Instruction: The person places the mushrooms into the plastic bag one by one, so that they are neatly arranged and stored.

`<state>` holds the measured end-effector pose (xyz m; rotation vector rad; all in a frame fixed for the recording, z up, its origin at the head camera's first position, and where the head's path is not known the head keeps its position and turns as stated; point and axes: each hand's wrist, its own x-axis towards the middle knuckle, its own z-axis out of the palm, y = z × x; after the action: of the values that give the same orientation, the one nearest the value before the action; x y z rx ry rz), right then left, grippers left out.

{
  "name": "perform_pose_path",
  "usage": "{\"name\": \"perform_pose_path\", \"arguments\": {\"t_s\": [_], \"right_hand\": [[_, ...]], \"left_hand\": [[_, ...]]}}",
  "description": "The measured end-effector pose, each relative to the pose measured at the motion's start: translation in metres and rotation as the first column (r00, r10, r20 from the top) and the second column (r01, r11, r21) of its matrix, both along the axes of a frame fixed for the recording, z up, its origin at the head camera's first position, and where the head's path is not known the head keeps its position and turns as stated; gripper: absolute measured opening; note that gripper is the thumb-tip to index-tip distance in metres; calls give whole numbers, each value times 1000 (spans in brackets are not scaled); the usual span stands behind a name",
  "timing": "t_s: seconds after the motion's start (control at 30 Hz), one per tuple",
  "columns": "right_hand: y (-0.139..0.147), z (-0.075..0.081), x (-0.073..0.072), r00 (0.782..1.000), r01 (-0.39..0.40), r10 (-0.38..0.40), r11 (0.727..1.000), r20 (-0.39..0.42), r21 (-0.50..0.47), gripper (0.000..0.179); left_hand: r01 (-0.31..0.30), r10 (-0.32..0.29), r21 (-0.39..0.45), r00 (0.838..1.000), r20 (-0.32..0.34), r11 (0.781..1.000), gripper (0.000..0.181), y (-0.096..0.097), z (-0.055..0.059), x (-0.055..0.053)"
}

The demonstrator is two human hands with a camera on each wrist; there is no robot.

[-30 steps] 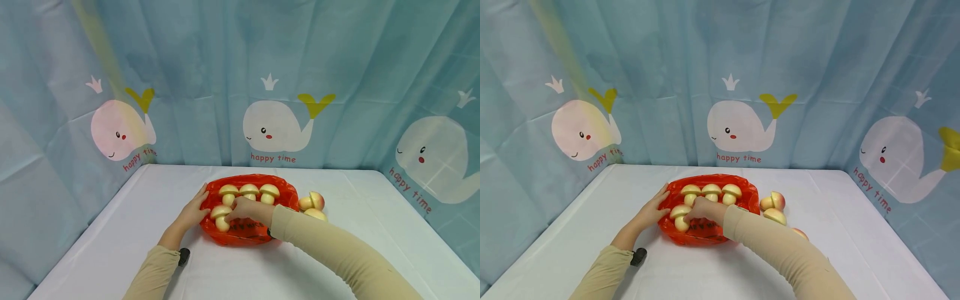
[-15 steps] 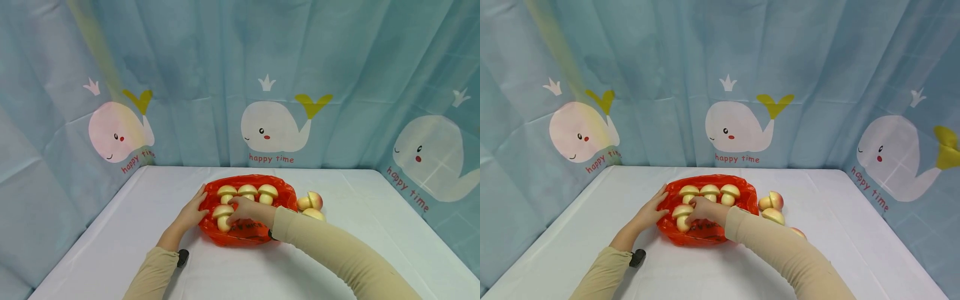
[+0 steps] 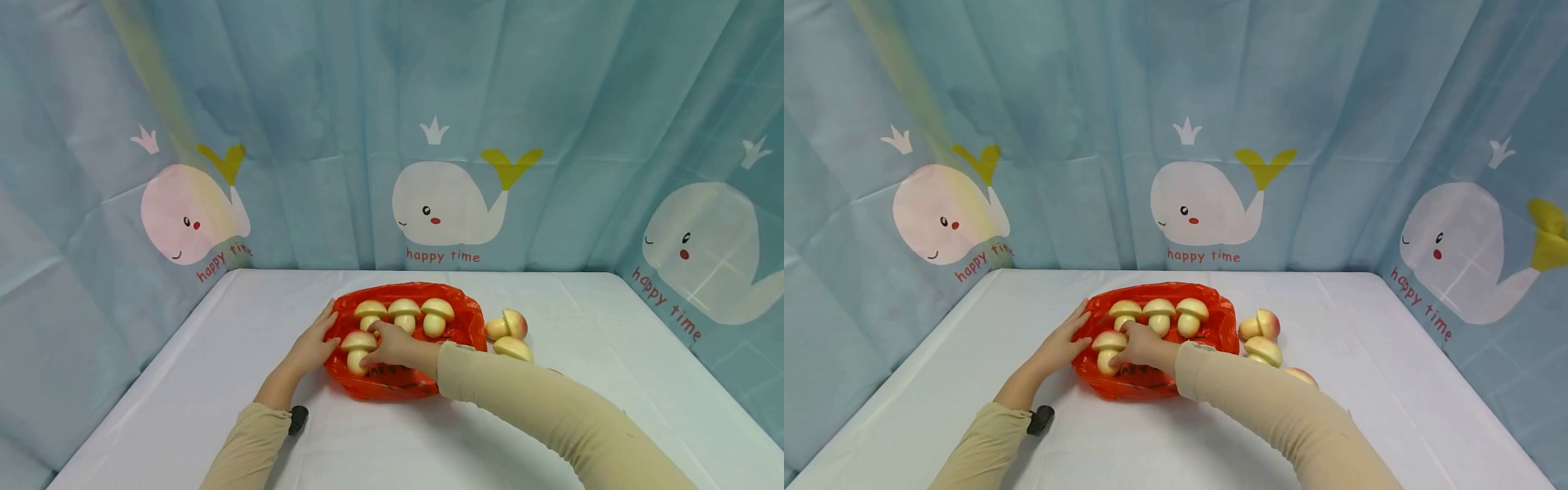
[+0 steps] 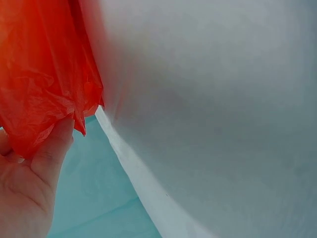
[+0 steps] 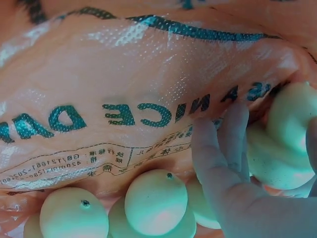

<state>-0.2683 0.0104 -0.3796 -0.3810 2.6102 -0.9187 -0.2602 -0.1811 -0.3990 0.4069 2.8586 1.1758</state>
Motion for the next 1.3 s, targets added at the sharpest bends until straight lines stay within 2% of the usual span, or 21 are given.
{"name": "perform_pose_path", "arguments": {"t_s": [0.3,0.43,0.53,0.67,0.8,1.0,1.3], "right_hand": [[6,4,-1,999,33,-33,999,29,2,78],[11,8,-1,999,31,-31,1000,15,-3,74],[18,13,-1,999,29,-28,998,26,-50,71],[31,22,-1,999,27,-21,992,51,-125,66],[46,34,-1,998,39,-32,990,59,-138,64],[73,54,0,989,109,-91,979,114,-170,59],[125,77,-1,993,114,-107,982,58,-149,56]], "left_hand": [[-9,9,-7,1000,-1,1000,59,0,-1,0],[-12,12,-6,1000,-1,1000,60,0,-1,0],[-9,9,-5,1000,-4,1000,60,0,-1,0],[-8,8,-3,1000,-1,1000,60,0,-1,0],[-9,9,-3,1000,4,1000,60,0,0,1],[-6,6,-2,1000,5,1000,60,0,0,1],[-19,19,-3,1000,20,1000,61,1,0,1]]}}
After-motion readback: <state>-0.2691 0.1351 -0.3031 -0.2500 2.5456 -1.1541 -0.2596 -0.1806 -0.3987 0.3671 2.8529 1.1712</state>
